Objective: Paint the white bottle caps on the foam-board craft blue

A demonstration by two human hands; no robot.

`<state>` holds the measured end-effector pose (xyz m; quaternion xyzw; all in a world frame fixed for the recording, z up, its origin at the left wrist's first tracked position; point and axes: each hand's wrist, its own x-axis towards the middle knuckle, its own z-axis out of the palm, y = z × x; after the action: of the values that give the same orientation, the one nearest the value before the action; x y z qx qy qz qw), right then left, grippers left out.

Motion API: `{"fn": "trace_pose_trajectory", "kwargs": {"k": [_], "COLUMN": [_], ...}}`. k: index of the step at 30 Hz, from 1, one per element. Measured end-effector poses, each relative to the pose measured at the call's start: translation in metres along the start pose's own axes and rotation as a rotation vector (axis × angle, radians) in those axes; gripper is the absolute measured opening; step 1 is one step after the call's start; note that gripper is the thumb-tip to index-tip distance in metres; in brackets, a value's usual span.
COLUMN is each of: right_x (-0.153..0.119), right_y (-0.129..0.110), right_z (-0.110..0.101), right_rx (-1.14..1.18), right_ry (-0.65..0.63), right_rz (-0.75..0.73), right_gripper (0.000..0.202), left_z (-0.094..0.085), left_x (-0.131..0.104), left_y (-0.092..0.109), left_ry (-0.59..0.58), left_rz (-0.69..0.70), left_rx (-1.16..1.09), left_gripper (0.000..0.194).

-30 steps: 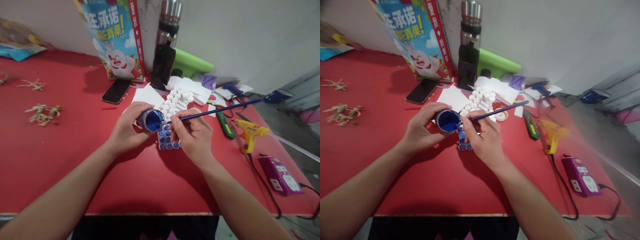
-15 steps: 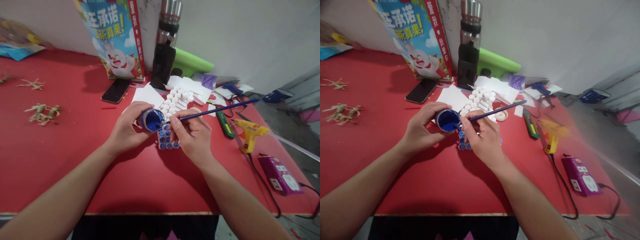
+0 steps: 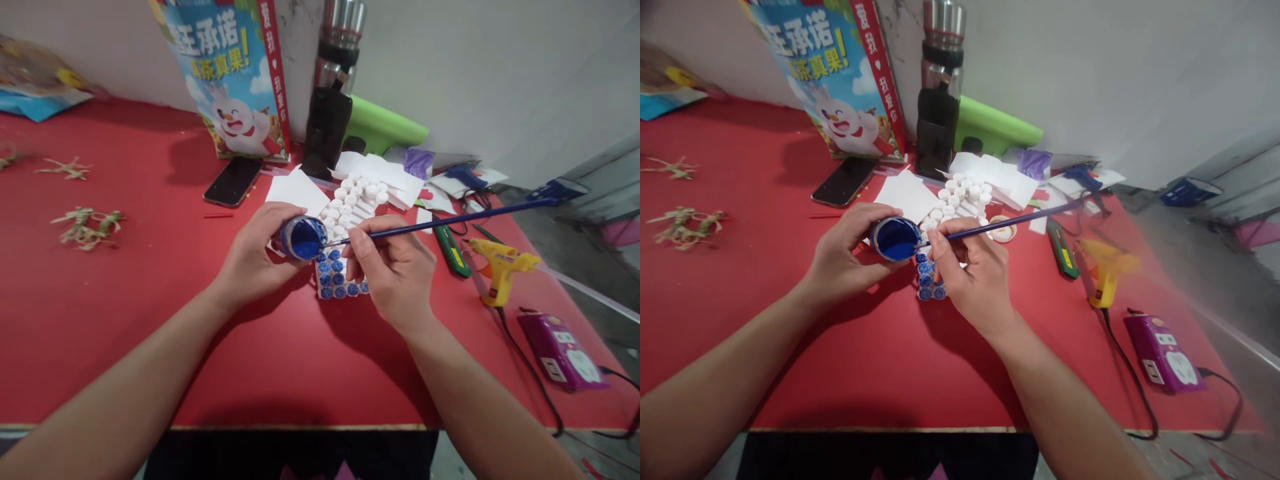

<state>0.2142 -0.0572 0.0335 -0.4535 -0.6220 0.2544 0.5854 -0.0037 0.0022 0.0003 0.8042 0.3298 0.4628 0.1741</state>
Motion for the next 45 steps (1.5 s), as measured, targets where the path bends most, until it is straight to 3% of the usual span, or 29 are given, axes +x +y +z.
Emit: {"fn": "trace_pose_trajectory", "kwargs": {"k": [9, 14, 18, 27, 45], "right_x": [0.0, 0.001, 0.002, 0.0, -0.003], "right_y": [0.004, 0.007, 0.009, 0.012, 0.013], "right_z": [-0.004, -0.005, -0.005, 0.0, 0.005], "right_rx": [-0.035, -0.024, -0.055, -0.156, -0.187], "right_ry": [0.016, 0.05, -0.001, -0.087, -0.138], "right_rz": [-0.029, -0.033, -0.019, -0.032, -0.034], "right_gripper": [0.017, 0.018, 0.02, 0.02, 0.018], "left_z": [-0.001, 0.0, 0.0, -0.001, -0.001], "left_x": [0.001, -0.001, -0.001, -0.002, -0.003], "left_y": [-0.002, -0.006, -0.008, -0.008, -0.01], "left_ry": [0.008, 0.095, 0.143, 0.122, 0.13], "left_rz": [-0.057, -0.131, -0.192, -0.181, -0.173], "left_rx": [0.046, 0.002, -0.024, 0.008, -0.003], "left_gripper": [0.049, 0.054, 0.057, 0.057, 0.059]}}
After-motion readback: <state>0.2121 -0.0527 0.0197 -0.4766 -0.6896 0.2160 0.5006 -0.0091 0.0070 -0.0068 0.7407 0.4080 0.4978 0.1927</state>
